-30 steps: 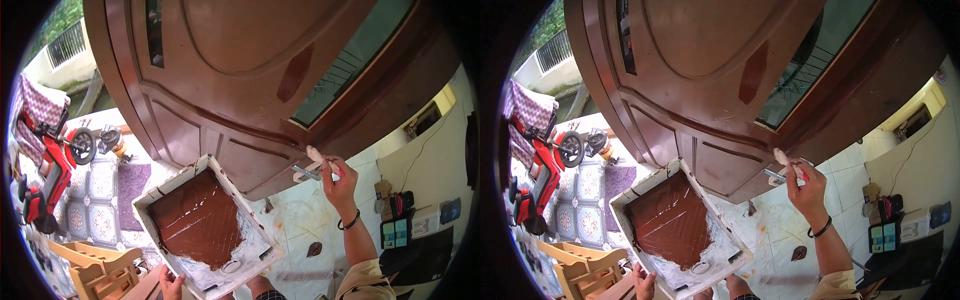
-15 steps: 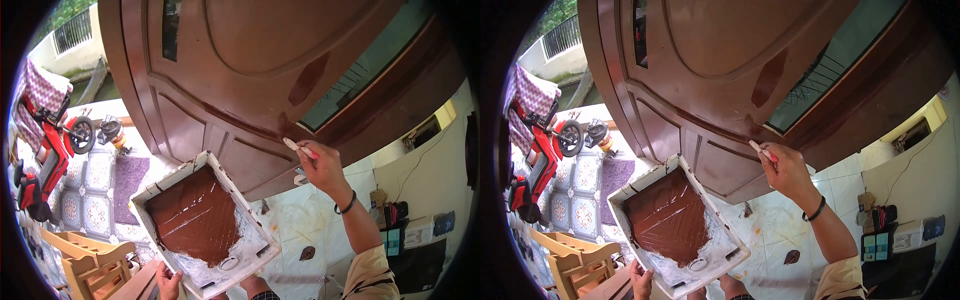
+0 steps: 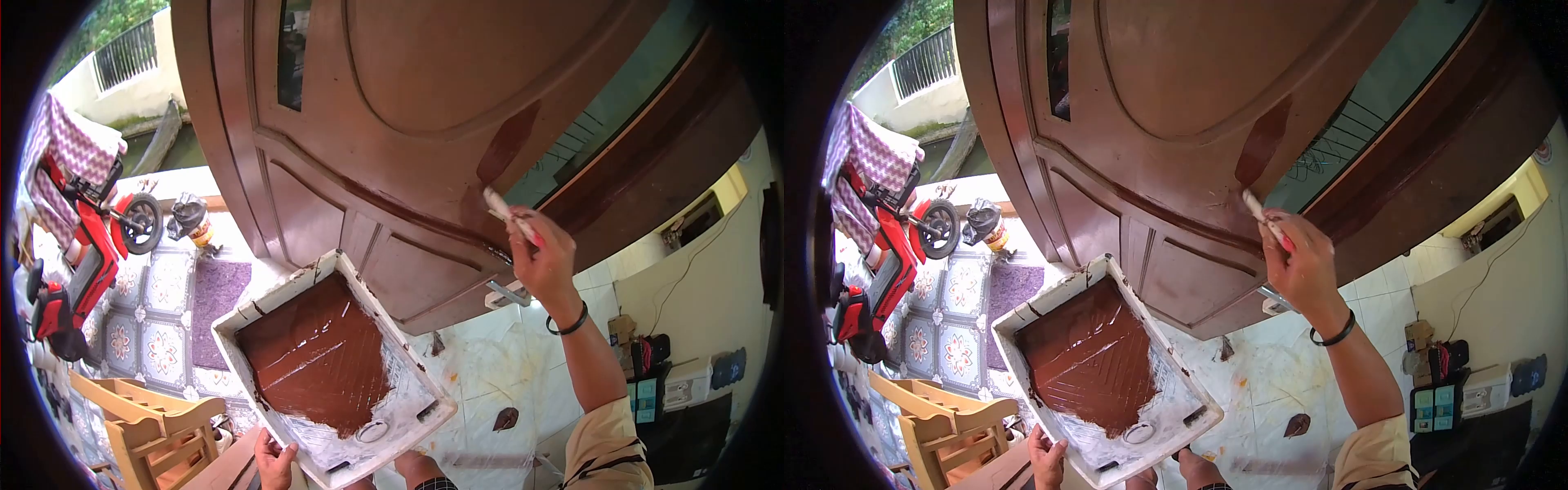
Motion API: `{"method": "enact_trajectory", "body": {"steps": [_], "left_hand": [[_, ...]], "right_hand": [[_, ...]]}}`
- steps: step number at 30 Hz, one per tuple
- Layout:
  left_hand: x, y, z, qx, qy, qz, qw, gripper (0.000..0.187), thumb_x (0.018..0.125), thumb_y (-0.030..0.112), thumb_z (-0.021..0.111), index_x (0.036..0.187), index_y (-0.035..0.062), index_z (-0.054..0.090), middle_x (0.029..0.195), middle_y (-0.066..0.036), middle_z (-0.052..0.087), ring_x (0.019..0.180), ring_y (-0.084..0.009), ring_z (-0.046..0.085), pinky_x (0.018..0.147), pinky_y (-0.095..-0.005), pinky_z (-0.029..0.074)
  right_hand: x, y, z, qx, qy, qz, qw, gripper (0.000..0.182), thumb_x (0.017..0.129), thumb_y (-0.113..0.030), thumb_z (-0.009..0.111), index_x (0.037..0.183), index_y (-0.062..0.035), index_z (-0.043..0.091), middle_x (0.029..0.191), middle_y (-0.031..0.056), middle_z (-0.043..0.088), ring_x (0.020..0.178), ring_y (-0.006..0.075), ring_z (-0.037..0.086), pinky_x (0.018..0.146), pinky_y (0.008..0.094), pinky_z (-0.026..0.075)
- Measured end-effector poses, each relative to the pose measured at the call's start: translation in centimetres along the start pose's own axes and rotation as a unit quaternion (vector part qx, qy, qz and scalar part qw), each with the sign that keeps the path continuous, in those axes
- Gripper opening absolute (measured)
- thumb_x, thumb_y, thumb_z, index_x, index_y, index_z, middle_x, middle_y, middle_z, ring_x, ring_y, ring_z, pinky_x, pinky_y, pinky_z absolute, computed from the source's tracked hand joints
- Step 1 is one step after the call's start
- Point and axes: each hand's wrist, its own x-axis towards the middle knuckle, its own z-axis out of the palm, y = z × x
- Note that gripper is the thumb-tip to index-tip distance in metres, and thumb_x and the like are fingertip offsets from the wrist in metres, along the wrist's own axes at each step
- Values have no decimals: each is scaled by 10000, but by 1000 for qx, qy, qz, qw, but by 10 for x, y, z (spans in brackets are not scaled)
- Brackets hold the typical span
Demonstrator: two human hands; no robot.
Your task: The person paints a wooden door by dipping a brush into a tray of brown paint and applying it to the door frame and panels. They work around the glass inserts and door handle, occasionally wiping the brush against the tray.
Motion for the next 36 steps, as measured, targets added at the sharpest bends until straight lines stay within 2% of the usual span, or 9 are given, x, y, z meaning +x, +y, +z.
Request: {"method": "enact_trajectory", "body": {"steps": [7,12,15,19,24,27,30,34,36], "left_hand": [[0,11,3,25,0,-1,1000,653,856,119,674,1411,-50,374,1123,-162,608,953,-204,592,787,-325,501],[4,7,-5,50,0,14,999,640,857,115,669,1396,-70,379,1089,-158,622,933,-203,602,770,-313,501],[5,9,-6,33,-17,33,999,626,858,107,666,1391,-69,388,1083,-151,626,926,-197,602,763,-307,500],[3,29,0,-2,-52,40,998,582,862,97,664,1369,-59,425,1050,-127,634,895,-177,604,747,-305,499],[-7,41,2,52,-3,33,998,600,854,176,698,1350,-59,457,991,-117,641,824,-171,593,691,-291,487],[-14,63,5,91,-14,26,995,614,848,173,703,1357,-61,452,968,-120,643,812,-169,587,682,-294,485],[-9,49,-1,81,-19,46,996,630,843,166,708,1373,-49,442,966,-121,642,805,-168,581,667,-295,478],[-6,39,-7,58,-7,53,997,673,844,194,720,1401,-27,414,997,-126,637,817,-170,576,672,-288,474],[-8,41,-7,49,-5,48,998,692,841,207,727,1409,-22,405,1013,-133,633,826,-174,575,676,-290,475]], "right_hand": [[-18,-20,7,47,-55,73,995,54,860,15,643,902,37,619,926,187,692,752,317,687,671,331,551],[14,-31,-22,-63,82,-9,995,119,809,35,693,874,13,596,893,159,687,766,334,676,639,362,550],[-3,-33,-14,33,87,-15,996,121,802,28,701,858,11,595,878,159,689,743,334,677,634,357,549],[-11,-23,1,19,-7,45,999,96,816,8,694,855,15,606,856,189,677,707,333,679,610,348,541],[3,-39,-34,11,196,24,980,89,840,-16,682,910,1,630,864,182,682,690,327,676,608,361,536],[-13,-43,-8,73,50,51,995,91,835,9,682,898,15,616,873,167,692,688,316,676,607,348,538],[-6,-28,-1,51,44,73,995,93,836,1,688,879,12,607,912,158,704,721,306,687,626,345,548],[17,-40,-42,43,208,58,976,69,851,-29,672,847,-9,605,938,137,705,750,310,692,649,366,557],[4,-49,-42,65,147,75,984,57,851,-28,668,851,-10,614,913,143,702,740,316,688,645,366,554]]}}
